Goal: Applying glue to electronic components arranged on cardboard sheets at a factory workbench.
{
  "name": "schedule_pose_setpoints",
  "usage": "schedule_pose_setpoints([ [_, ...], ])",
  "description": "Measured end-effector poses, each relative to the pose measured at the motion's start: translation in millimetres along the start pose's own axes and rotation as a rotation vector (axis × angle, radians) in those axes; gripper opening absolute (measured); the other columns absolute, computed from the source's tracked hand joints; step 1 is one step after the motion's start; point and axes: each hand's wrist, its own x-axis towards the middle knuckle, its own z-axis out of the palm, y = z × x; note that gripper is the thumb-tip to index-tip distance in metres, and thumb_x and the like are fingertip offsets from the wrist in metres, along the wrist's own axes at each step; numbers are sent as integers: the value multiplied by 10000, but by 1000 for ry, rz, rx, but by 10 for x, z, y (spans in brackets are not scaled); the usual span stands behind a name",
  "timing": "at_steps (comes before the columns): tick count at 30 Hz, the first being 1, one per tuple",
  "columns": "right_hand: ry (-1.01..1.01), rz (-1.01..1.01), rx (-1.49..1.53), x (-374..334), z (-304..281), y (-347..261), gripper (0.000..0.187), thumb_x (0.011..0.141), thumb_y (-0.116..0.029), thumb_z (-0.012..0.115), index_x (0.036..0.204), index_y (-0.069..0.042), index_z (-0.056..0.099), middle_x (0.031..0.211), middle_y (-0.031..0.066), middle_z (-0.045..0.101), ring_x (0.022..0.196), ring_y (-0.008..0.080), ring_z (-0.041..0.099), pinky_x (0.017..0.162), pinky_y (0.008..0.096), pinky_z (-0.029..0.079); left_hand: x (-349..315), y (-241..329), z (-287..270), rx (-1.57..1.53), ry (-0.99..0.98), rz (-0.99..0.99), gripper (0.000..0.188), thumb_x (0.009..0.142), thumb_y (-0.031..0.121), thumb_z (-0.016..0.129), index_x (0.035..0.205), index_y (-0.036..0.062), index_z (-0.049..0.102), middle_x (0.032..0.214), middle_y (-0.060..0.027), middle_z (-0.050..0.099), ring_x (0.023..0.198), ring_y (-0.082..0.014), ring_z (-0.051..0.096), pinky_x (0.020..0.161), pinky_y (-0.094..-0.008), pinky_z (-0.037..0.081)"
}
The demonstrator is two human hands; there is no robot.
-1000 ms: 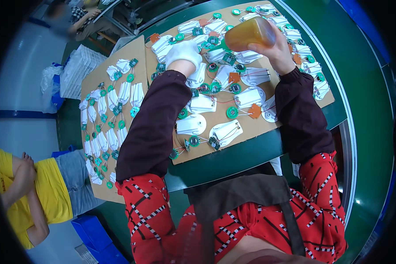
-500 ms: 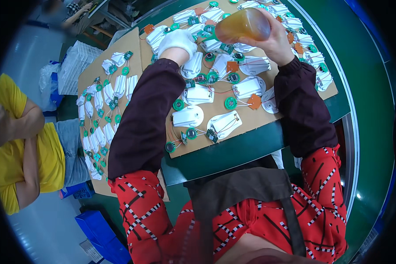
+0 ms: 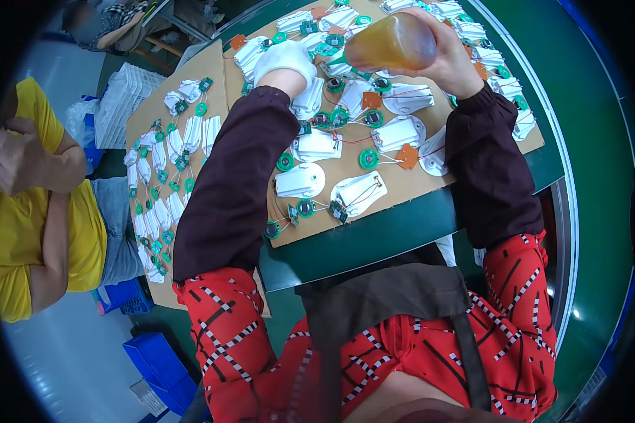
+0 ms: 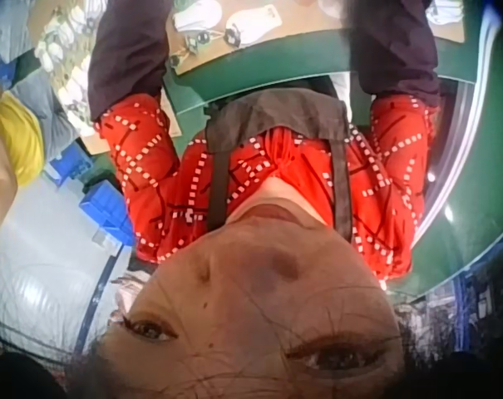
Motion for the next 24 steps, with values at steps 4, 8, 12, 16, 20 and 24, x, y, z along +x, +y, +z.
schedule_pose_setpoints([
  [4, -39, -10, -5, 2, -45, -39, 712, 532, -117, 827, 1141, -22, 471, 1064, 66, 540, 993, 154, 497, 881, 308, 390, 20, 0, 31, 30, 19, 2, 264, 759, 202, 535, 969, 85, 643, 1007, -140, 606, 937, -287, 584, 784, -368, 467],
  [8, -50, -24, 130, 30, -40, -76, 722, 526, -105, 825, 1149, -25, 468, 1077, 67, 531, 1015, 157, 485, 899, 305, 375, 14, -19, 36, 38, -3, -7, 267, 759, 196, 533, 979, 90, 641, 1016, -137, 604, 939, -287, 583, 782, -369, 467],
  [12, -47, -55, -37, 16, -90, -11, 730, 526, -89, 820, 1159, -25, 463, 1088, 69, 528, 1031, 161, 477, 914, 308, 363, 2, 21, 19, 27, 10, -5, 262, 760, 181, 526, 978, 88, 639, 1017, -133, 603, 941, -289, 581, 780, -371, 468],
  [16, 34, 25, 14, 6, -35, -31, 722, 540, -86, 815, 1164, -19, 457, 1097, 81, 526, 1030, 167, 484, 913, 312, 371, 21, 0, 49, 22, 16, 8, 259, 763, 177, 522, 978, 87, 635, 1012, -133, 605, 940, -289, 580, 779, -372, 468],
  [20, 70, 69, 43, 18, 43, -50, 695, 559, -93, 810, 1155, -14, 461, 1098, 91, 526, 1021, 171, 494, 904, 309, 384, 36, -27, 73, 21, 18, 7, 259, 764, 185, 525, 977, 87, 636, 1012, -136, 604, 941, -291, 580, 780, -373, 468],
  [24, 49, 52, 64, 10, 97, 43, 687, 566, -96, 807, 1154, -12, 461, 1101, 92, 525, 1015, 168, 497, 897, 310, 388, 24, -24, 50, 19, 15, 10, 260, 765, 196, 531, 976, 86, 637, 1011, -140, 603, 939, -293, 581, 778, -373, 469],
])
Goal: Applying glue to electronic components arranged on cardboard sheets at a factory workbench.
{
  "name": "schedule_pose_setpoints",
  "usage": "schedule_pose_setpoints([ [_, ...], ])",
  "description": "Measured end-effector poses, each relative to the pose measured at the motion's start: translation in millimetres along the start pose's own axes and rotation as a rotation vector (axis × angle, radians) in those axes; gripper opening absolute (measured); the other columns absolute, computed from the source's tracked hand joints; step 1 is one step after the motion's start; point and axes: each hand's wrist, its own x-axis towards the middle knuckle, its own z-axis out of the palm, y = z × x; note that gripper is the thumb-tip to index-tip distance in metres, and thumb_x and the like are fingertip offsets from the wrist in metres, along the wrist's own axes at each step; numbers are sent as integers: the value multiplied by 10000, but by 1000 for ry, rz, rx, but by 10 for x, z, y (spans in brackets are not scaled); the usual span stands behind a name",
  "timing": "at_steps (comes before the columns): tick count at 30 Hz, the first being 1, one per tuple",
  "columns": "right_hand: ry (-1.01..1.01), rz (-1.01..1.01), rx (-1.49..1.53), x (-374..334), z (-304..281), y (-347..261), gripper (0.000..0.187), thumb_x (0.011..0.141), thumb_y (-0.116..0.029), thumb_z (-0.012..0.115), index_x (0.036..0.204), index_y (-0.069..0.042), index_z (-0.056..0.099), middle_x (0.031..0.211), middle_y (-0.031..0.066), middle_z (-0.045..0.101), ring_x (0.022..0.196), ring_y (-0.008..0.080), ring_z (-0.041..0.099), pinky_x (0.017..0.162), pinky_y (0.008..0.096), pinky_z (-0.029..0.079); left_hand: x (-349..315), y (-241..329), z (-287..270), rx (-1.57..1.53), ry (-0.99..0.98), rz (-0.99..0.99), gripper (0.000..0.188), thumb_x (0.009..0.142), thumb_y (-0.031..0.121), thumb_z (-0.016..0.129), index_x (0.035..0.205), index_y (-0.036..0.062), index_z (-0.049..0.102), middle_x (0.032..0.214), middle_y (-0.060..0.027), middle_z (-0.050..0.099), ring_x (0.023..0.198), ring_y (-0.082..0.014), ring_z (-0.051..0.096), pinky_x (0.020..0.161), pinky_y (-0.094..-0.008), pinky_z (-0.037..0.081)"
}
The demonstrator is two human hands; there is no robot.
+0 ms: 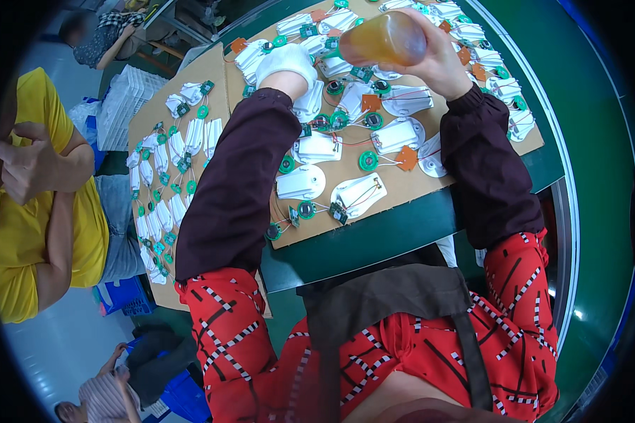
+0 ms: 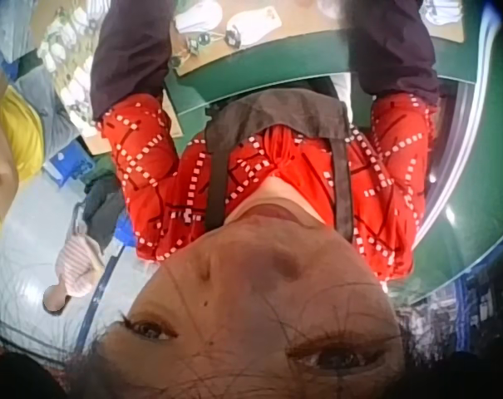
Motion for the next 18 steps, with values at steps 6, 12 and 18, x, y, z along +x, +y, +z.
schedule_pose_setpoints([
  [6, -72, 77, -47, -15, 1, -124, 701, 562, -96, 806, 1162, -10, 455, 1105, 92, 522, 1020, 168, 493, 903, 307, 381, -21, 2, -9, -26, -7, -20, 263, 768, 198, 530, 982, 87, 636, 1021, -139, 601, 942, -295, 580, 784, -371, 467],
  [12, -113, -253, -235, -18, -72, 52, 687, 584, -93, 793, 1174, -63, 443, 1100, 63, 507, 1016, 168, 504, 889, 286, 402, -5, 4, 1, -34, -1, -15, 265, 768, 194, 525, 980, 80, 636, 1022, -139, 601, 944, -293, 580, 786, -368, 465],
  [18, -156, -224, -177, -25, -89, 19, 698, 574, -80, 797, 1174, -60, 440, 1112, 62, 504, 1027, 170, 499, 900, 287, 397, 29, -14, 47, -40, 19, -18, 258, 734, 214, 542, 928, 81, 647, 983, -151, 606, 915, -304, 580, 783, -370, 458],
])
